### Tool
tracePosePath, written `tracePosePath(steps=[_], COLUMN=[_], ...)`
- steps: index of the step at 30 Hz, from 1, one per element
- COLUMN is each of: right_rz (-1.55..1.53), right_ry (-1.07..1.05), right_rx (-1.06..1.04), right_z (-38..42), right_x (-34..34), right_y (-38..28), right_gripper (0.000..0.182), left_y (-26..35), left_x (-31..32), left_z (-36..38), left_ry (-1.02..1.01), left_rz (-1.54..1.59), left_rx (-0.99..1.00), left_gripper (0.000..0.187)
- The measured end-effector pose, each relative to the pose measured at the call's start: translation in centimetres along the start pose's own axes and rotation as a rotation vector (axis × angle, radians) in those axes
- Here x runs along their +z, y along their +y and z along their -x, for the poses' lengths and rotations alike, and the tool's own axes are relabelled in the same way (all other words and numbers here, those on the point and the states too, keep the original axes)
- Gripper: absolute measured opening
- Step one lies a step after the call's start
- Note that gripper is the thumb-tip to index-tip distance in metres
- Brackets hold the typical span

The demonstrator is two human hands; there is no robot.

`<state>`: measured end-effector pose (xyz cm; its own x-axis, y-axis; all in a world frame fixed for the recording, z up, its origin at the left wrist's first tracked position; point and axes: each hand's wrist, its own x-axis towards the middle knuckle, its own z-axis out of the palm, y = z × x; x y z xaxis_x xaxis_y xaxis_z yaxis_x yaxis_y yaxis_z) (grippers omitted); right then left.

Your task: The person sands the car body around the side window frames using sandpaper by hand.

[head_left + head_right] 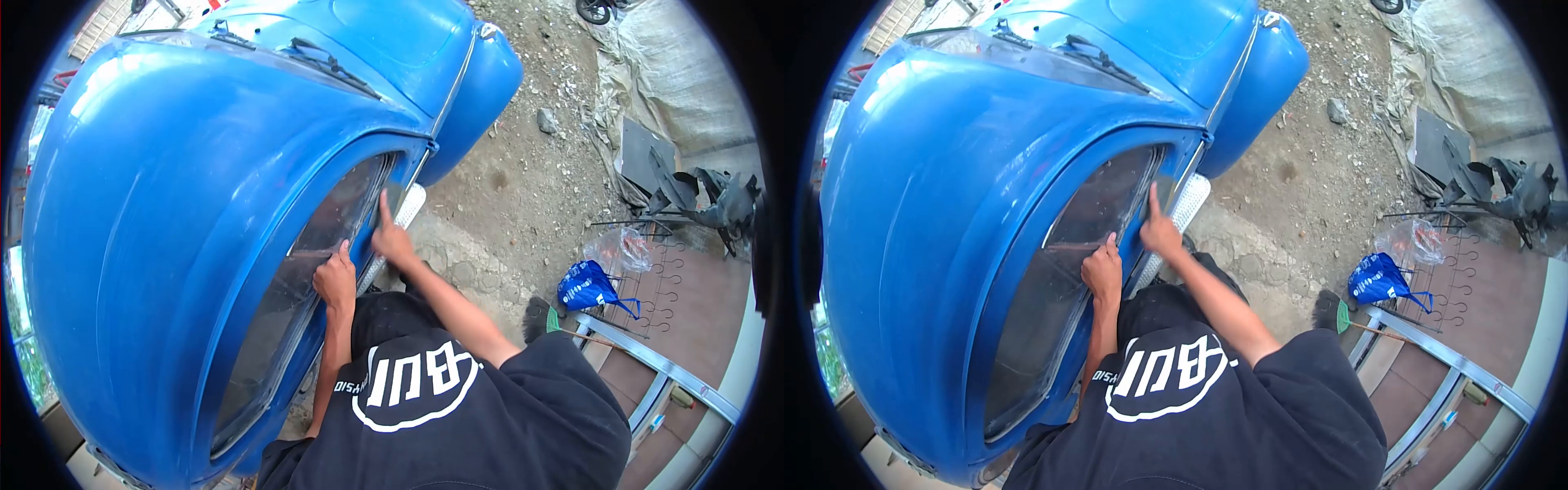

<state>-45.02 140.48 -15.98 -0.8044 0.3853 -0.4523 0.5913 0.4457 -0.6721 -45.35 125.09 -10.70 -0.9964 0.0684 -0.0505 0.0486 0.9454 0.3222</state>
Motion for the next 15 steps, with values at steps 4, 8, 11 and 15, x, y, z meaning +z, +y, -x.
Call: tracePosePath(steps=[4,8,11,15], right_rz=[-0.001,0.053,0.087,0.175], right_ry=[-0.101,-0.014,0.011,-0.045], right_rx=[0.062,0.094,-0.047,0.011], right_z=[1.0,-1.3,1.3,0.0], right_x=[-0.7,-2.9,0.6,-1.4], right_y=[0.0,-0.5,0.6,-0.7], right_gripper=[0.097,0.099,0.1,0.1], left_y=[-0.3,-0.7,-0.2,-0.3], left_x=[0.2,-0.2,-0.6,-1.2], left_z=[0.1,0.3,-0.4,0.0], left_ry=[0.047,-0.007,-0.061,-0.128], left_rz=[0.078,0.063,0.058,0.116], left_rx=[0.073,0.09,0.122,0.12], left_gripper=[0.053,0.055,0.054,0.051])
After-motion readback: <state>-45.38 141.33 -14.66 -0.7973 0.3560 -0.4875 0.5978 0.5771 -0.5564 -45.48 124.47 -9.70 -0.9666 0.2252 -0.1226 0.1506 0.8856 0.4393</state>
